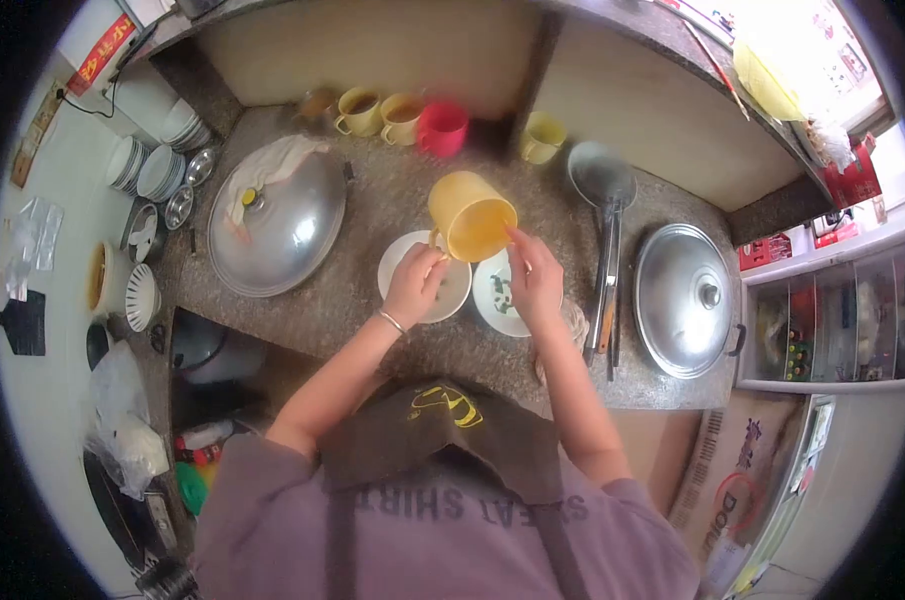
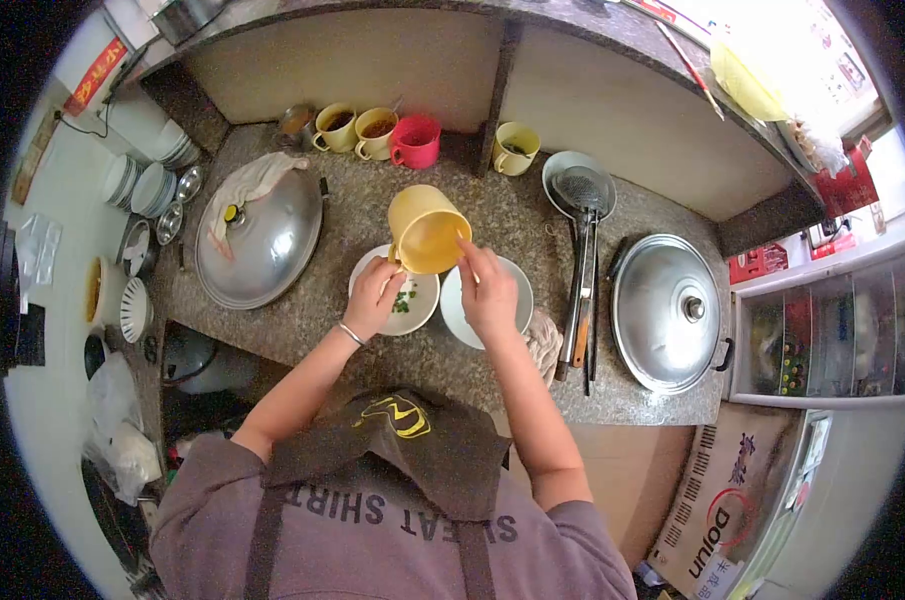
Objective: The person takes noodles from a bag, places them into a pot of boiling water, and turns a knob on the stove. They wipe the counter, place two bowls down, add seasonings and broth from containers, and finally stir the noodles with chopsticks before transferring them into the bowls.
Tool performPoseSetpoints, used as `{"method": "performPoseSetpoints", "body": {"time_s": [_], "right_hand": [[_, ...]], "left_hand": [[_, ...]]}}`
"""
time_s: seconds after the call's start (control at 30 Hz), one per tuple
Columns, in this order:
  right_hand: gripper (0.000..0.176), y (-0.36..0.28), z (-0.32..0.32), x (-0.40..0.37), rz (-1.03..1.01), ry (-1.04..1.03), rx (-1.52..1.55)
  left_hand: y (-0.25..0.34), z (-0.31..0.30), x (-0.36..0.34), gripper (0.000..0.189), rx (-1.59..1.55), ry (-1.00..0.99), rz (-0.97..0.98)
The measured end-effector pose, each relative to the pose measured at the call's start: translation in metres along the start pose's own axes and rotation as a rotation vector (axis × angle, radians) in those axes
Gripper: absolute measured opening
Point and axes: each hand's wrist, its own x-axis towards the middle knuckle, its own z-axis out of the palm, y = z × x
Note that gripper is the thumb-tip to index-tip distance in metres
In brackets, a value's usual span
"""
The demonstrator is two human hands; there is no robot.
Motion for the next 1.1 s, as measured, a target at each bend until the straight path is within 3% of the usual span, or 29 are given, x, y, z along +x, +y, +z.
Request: {"method": "performPoseSetpoints", "body": {"time_s": [0.03, 0.13, 0.27, 0.37, 0.47, 0.53, 0.57, 0.63, 0.83, 1.0, 1.1], "right_hand": [[0.022, -0.001, -0.004, 0.000, -0.125, -0.091, -0.145], [0.022, 0.001, -0.005, -0.002, -0.187, -0.107, -0.179], [0.021, 0.012, -0.008, -0.010, -0.191, -0.131, -0.159], [0.019, 0.015, -0.015, -0.018, -0.153, -0.035, -0.149], [0.016, 0.028, -0.015, -0.030, -0.039, -0.045, -0.065], [0.017, 0.036, -0.009, -0.045, 0.334, 0.052, 0.469], [0.017, 0.040, -0.011, -0.051, 0.339, 0.059, 0.466], [0.023, 0.038, -0.017, -0.057, 0.568, 0.100, 0.647], [0.024, 0.046, -0.027, -0.071, 0.690, 0.248, 0.975], [0.023, 0.048, -0.052, -0.077, 0.671, 0.300, 0.999], [0.016, 0.048, -0.065, -0.082, 0.409, 0.152, 0.442]], "left_hand": [[0.000, -0.003, 0.001, 0.012, 0.020, -0.017, 0.022], [0.000, -0.004, 0.002, 0.013, 0.059, -0.051, 0.067], [0.007, -0.006, 0.004, 0.012, 0.081, -0.098, 0.047], [0.008, -0.002, 0.003, 0.011, 0.055, -0.173, 0.054], [0.012, 0.002, 0.006, 0.014, 0.133, -0.217, 0.124], [0.015, 0.008, 0.005, 0.013, 0.075, -0.231, 0.100], [0.017, 0.011, 0.004, 0.013, 0.072, -0.239, 0.103], [0.021, 0.018, 0.002, 0.013, 0.013, -0.265, -0.016], [0.019, 0.032, -0.004, 0.015, -0.069, -0.288, -0.087], [-0.006, 0.036, -0.008, 0.016, -0.059, -0.220, -0.133], [-0.016, 0.035, -0.009, 0.016, 0.045, -0.184, -0.107]]}}
